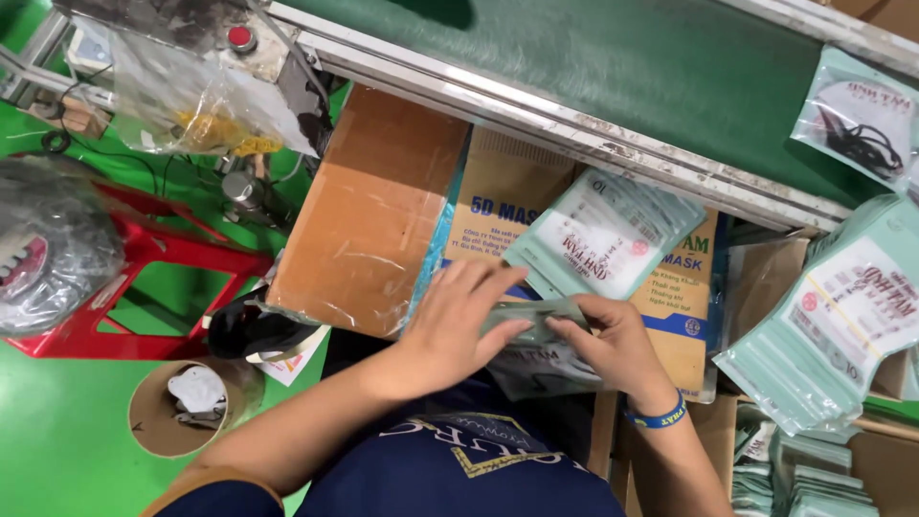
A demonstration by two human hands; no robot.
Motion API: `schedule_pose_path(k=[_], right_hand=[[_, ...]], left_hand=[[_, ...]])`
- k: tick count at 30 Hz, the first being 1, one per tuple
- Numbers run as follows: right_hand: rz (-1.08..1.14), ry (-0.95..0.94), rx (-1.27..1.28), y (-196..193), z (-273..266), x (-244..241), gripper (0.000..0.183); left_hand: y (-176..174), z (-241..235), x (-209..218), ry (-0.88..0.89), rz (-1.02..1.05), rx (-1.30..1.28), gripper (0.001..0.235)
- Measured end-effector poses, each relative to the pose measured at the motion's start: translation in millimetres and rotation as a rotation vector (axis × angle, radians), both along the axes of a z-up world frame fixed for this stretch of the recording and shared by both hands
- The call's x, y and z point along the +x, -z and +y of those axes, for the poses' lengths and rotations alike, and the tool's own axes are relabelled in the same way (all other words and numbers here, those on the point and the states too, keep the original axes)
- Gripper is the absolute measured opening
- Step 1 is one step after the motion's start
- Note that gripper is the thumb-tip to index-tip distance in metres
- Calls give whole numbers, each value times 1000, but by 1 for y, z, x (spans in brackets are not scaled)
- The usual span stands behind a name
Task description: Packing stacks of face masks into individual plastic packaging bags at a factory workstation.
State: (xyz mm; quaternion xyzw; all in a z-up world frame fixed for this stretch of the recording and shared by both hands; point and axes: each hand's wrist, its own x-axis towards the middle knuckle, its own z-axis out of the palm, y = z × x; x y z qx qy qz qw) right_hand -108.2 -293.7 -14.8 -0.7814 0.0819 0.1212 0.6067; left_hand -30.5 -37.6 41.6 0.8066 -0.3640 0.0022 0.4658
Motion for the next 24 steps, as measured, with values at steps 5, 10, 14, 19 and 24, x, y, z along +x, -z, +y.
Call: schedule_pose_path(k=[5, 10, 14, 19, 24], right_hand=[[-355, -32, -121, -29, 22, 6, 13], [-317, 22, -128, -24, 13, 1, 13], [-243, 159, -86, -33, 8, -1, 10], [-328, 178, -12, -31, 0, -8, 8], [-332, 305, 76, -26, -30, -20, 13]], left_hand=[[40, -4, 10, 174, 10, 66, 19], [9, -3, 13, 153, 23, 56, 20], [-19, 2, 22, 169, -25, -67, 37], [-1, 1, 22, 214, -82, 17, 12], [6, 16, 37, 227, -10, 41, 16]])
